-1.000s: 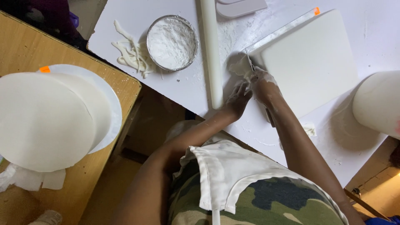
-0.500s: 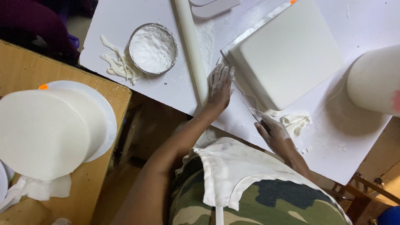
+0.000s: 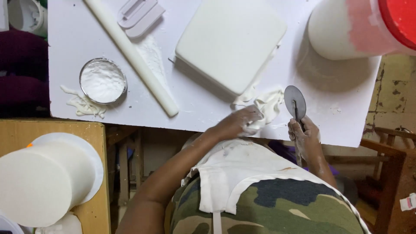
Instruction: Trimming excess fondant from a square cake using a pizza cutter and smoothing the sides with a fondant smoother
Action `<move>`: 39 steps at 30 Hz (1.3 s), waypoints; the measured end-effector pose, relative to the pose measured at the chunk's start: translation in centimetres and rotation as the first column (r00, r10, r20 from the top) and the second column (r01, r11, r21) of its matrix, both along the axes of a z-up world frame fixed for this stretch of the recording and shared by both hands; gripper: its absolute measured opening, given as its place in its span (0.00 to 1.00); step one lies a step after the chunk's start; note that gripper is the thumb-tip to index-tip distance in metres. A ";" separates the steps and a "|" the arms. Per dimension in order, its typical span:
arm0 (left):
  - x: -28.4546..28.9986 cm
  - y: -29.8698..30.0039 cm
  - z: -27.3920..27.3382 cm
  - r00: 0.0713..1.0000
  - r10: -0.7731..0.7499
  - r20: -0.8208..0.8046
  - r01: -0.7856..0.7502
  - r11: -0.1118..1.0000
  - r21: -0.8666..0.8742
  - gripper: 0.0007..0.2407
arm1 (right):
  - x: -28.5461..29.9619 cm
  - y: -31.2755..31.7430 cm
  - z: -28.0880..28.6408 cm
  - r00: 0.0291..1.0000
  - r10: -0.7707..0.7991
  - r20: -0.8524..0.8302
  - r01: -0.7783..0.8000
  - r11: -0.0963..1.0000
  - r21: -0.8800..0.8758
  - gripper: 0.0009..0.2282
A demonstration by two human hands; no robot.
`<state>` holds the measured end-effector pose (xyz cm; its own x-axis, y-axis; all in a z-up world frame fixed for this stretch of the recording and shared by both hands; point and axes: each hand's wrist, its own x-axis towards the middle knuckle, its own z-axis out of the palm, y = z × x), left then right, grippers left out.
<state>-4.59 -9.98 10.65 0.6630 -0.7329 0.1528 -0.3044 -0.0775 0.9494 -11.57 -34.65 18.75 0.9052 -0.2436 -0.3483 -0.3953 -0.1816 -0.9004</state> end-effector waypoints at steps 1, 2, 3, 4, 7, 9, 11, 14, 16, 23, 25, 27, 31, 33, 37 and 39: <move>-0.1 -1.8 0.7 1.000 -0.009 0.002 0.009 1.000 0.005 0.21 | -0.4 -0.9 -0.3 1.000 -0.009 0.002 0.009 1.000 0.005 0.06; -0.1 -3.5 1.3 0.997 -0.070 -0.011 0.070 0.997 -0.025 0.20 | -0.6 -1.6 -0.6 0.999 -0.050 0.001 0.050 0.998 0.025 0.05; -0.1 -5.1 1.8 0.991 -0.132 -0.021 0.130 0.990 -0.056 0.20 | -0.8 -2.3 -1.0 0.996 -0.091 -0.001 0.091 0.995 0.046 0.05; -0.1 -6.4 2.2 0.991 -0.130 -0.022 0.129 0.990 -0.050 0.20 | -0.6 -2.4 -0.1 0.996 -0.089 -0.002 0.089 0.995 0.053 0.05; -0.1 -9.7 2.9 0.986 -0.160 -0.042 0.157 0.985 -0.077 0.20 | 0.0 -2.2 2.4 0.999 -0.031 -0.013 0.029 0.994 -0.102 0.09; -0.2 -11.5 3.0 0.975 -0.212 -0.066 0.201 0.970 -0.139 0.21 | 0.6 -1.9 3.8 0.988 -0.151 -0.019 0.151 0.989 -0.001 0.11; -0.9 -12.2 2.6 0.982 -0.161 -0.103 0.145 0.978 -0.152 0.18 | -0.1 -4.1 1.0 0.987 -0.158 -0.024 0.160 0.986 0.053 0.10; -1.2 -12.6 -0.3 0.967 0.011 -0.256 -0.060 0.982 -0.181 0.19 | 0.4 -4.6 0.7 0.993 -0.108 -0.045 0.111 0.990 0.082 0.09; -1.6 -12.2 -2.8 0.915 0.131 -0.381 -0.211 0.961 -0.178 0.21 | 1.0 -4.5 0.7 0.996 -0.046 -0.073 0.050 0.997 0.058 0.10; -0.9 -6.0 -10.6 -0.166 0.847 -0.505 -0.552 0.345 0.760 0.19 | 3.4 -3.6 1.4 0.999 0.030 -0.039 -0.026 0.995 0.099 0.09; -1.0 -5.3 -12.1 -0.091 0.956 -0.277 -0.464 0.206 0.862 0.23 | 3.1 -3.7 0.9 0.999 0.036 -0.023 -0.033 0.992 0.124 0.11; 1.5 -5.2 -0.4 -0.230 0.751 -0.619 -0.570 0.411 0.711 0.17 | 3.6 -4.1 0.3 0.998 0.056 -0.020 -0.053 0.992 0.113 0.12; 3.4 -6.0 -11.0 -0.408 0.547 -0.731 -0.693 0.336 0.638 0.11 | 4.1 -3.9 0.5 0.997 0.075 0.028 -0.078 0.989 0.124 0.10; -0.5 -1.3 10.1 0.578 0.691 -0.434 -0.261 0.661 0.704 0.07 | 5.2 -4.6 -0.4 0.993 0.120 0.012 -0.121 0.991 0.059 0.15; 3.6 -4.2 4.5 -0.413 0.780 -0.470 -0.309 0.366 0.878 0.09 | 6.3 -3.3 3.6 0.969 0.228 -0.101 -0.228 0.974 0.010 0.16; 3.3 -4.6 -4.5 -0.346 0.855 -0.387 -0.395 0.241 0.887 0.11 | 6.2 -4.0 2.4 0.966 0.253 -0.052 -0.253 0.967 0.003 0.17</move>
<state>-1.33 -14.61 6.19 0.1896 0.4600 -0.8674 0.9440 0.1574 0.2899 -5.40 -38.63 21.18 0.9182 -0.0105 -0.3959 -0.3823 -0.2849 -0.8790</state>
